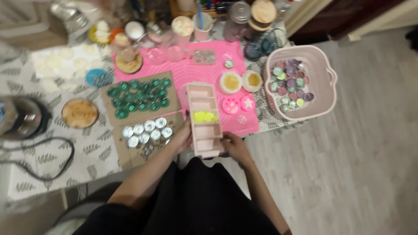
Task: Sorting and preparing small wax items and tea light candles on a workstation.
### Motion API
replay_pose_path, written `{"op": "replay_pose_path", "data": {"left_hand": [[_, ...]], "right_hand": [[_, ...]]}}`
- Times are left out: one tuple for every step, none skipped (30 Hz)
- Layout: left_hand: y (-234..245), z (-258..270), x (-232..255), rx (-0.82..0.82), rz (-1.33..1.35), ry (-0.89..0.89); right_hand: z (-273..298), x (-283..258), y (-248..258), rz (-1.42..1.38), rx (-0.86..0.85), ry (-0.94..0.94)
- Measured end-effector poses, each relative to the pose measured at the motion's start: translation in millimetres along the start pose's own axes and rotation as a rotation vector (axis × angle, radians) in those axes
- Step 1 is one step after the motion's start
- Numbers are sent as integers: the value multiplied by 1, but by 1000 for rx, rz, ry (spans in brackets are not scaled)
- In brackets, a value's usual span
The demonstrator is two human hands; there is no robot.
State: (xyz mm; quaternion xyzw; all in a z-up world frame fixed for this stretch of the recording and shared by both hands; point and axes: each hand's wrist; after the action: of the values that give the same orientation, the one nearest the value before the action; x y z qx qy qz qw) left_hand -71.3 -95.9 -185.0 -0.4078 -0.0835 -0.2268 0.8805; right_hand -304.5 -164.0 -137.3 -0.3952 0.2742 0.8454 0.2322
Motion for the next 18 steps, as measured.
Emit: {"op": "replay_pose_path", "data": {"left_hand": [[21, -13, -11, 11, 22, -11], [41, -27, -23, 22, -46, -12], [59, -46, -28, 26, -121, -17], [64, -46, -27, 30, -109, -33], [70, -44, -28, 74, -190, -33], [75, -43, -30, 118, -271, -33], [68, -24, -23, 121, -258, -41], [62, -6, -16, 142, -290, -38], [55, 12, -8, 159, -325, -34], [58, 32, 1, 159, -316, -42], [60, 51, 9, 163, -314, -93], [63, 71, 16, 167, -312, -144], [67, 92, 26, 173, -304, -152], [72, 113, 37, 232, -308, -257], [77, 135, 48, 295, -310, -364], [74, 160, 60, 304, -299, -374], [72, 185, 73, 428, -276, -474], [70, 211, 85, 555, -250, -573]], "right_hand": [[-3, -5, 1, 15, -22, -1], [-5, -10, 3, 49, 14, -39], [-13, -17, 6, 82, 59, -66], [-23, -19, 5, 95, 47, -57], [-30, -20, 3, 62, 63, -66], [-37, -20, 2, 28, 79, -76], [-42, -21, 1, 40, 70, -72], [-47, -23, -1, 85, 105, -33], [-52, -24, -1, 128, 144, 7], [-56, -26, -4, 138, 139, 12], [-58, -26, -5, 186, 178, 25], [-59, -26, -6, 235, 218, 38], [-66, -14, -6, 241, 209, 45], [-73, -1, -7, 322, 269, 99], [-81, 10, -9, 403, 327, 157], [-75, 1, -14, 409, 315, 167], [-69, -8, -20, 575, 485, 293], [-63, -18, -26, 736, 656, 425]]}}
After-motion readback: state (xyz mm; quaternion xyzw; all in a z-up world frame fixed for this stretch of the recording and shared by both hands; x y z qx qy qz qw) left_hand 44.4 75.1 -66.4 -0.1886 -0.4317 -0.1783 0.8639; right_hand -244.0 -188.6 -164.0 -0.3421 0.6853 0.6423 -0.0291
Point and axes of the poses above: each hand's wrist, its own z-axis away from the middle knuckle, its own y-axis out of the back of the hand, x = y × z, and after that the axes turned 10 degrees about z, right-handed
